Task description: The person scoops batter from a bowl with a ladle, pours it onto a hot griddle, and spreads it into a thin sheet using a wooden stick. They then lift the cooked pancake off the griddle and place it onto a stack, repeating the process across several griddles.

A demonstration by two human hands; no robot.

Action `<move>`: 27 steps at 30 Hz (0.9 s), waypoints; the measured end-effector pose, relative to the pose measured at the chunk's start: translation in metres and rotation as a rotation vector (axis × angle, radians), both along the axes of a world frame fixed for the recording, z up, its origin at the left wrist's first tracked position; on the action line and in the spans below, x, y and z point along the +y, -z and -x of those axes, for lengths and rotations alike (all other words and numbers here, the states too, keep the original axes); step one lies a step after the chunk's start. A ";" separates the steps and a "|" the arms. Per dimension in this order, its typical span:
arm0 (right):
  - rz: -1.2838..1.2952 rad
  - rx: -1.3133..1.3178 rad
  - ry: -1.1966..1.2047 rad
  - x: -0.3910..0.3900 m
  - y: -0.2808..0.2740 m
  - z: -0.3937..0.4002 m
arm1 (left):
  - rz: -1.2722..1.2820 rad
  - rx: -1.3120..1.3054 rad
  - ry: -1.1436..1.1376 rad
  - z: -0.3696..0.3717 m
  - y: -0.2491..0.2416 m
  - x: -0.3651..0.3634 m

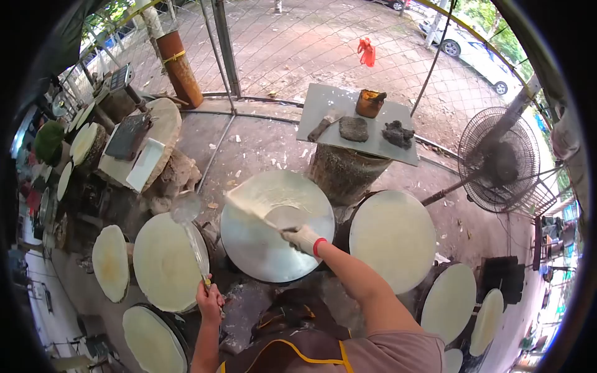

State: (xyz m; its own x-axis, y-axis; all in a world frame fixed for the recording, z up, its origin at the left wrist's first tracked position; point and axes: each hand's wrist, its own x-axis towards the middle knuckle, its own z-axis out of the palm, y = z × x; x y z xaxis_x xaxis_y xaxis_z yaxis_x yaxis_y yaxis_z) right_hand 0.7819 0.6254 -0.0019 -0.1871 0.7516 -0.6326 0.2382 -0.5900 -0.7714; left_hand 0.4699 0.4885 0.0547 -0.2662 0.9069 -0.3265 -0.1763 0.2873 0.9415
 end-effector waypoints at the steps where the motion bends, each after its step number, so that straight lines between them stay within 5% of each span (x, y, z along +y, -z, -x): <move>1: 0.099 0.055 -0.047 -0.010 -0.004 -0.003 | 0.017 -0.043 -0.051 -0.006 -0.003 -0.003; 6: 0.011 0.029 0.075 0.014 0.008 -0.043 | 0.062 -0.164 -0.231 -0.011 -0.010 -0.043; 9: -0.154 0.044 -0.099 0.050 0.020 -0.014 | 0.084 -0.200 -0.359 -0.022 -0.014 -0.062; 11: 0.148 0.064 -0.218 0.040 0.002 -0.002 | 0.055 -0.247 -0.412 -0.024 -0.015 -0.078; 17: 0.048 0.200 -0.071 0.050 0.004 -0.041 | 0.101 -0.247 -0.525 -0.022 -0.002 -0.124; 22: 0.237 0.224 -0.549 0.053 0.023 -0.038 | 0.058 -0.264 -0.582 -0.035 -0.013 -0.132; 25: 0.461 0.253 -0.569 0.023 0.028 -0.090 | 0.047 -0.259 -0.590 -0.040 -0.018 -0.136; 27: 0.340 0.174 -0.509 0.037 0.010 -0.098 | 0.065 -0.268 -0.599 -0.038 -0.014 -0.141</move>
